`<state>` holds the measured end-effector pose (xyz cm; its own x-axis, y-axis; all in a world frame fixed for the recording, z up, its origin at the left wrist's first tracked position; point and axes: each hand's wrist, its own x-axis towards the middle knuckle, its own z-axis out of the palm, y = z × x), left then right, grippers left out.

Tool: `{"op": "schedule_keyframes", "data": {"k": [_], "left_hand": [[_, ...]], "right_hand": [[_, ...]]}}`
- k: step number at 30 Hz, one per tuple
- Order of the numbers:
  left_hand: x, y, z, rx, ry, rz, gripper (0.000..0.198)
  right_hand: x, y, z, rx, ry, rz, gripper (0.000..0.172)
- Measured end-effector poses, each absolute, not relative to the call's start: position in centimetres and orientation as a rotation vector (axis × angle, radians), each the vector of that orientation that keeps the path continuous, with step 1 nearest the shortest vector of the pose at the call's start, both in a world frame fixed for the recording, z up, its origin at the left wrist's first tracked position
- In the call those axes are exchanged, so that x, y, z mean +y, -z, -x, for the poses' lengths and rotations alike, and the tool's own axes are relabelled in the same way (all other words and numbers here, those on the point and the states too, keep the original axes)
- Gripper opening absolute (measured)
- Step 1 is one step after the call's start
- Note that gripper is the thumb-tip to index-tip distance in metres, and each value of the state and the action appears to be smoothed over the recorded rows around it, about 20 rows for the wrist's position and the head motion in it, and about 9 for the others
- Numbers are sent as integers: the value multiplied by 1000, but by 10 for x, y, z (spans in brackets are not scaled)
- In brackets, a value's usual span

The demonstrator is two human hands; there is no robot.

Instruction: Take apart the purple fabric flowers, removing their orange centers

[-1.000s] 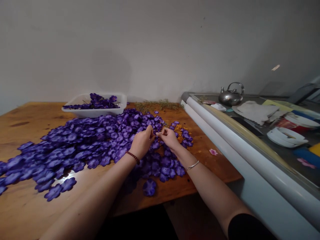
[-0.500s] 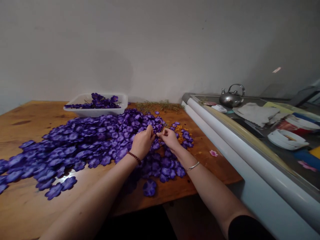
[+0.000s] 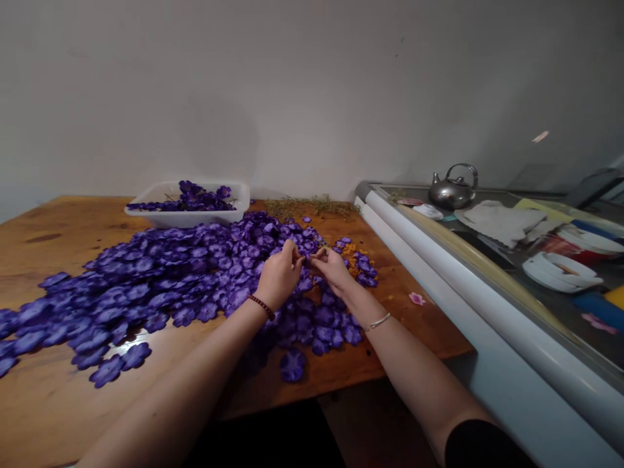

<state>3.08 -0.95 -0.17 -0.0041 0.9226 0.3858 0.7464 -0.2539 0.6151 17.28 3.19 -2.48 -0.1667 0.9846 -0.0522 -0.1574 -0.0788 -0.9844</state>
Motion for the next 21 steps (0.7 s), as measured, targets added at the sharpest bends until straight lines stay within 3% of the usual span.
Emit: {"op": "schedule_keyframes", "data": {"k": [9,16,21], "left_hand": [[-2,4,-29,1610,-1258,-1694,21],[3,14,-32,1443,-1189,-1599,50],[0,6,-30,1418,-1306,-1478,40]], "right_hand": [[38,32,-173,-1359,-1286,1005,42],[40,34,-173,-1337,-1336,969,41],[38,33,-173,-1407,-1282,980,37]]}}
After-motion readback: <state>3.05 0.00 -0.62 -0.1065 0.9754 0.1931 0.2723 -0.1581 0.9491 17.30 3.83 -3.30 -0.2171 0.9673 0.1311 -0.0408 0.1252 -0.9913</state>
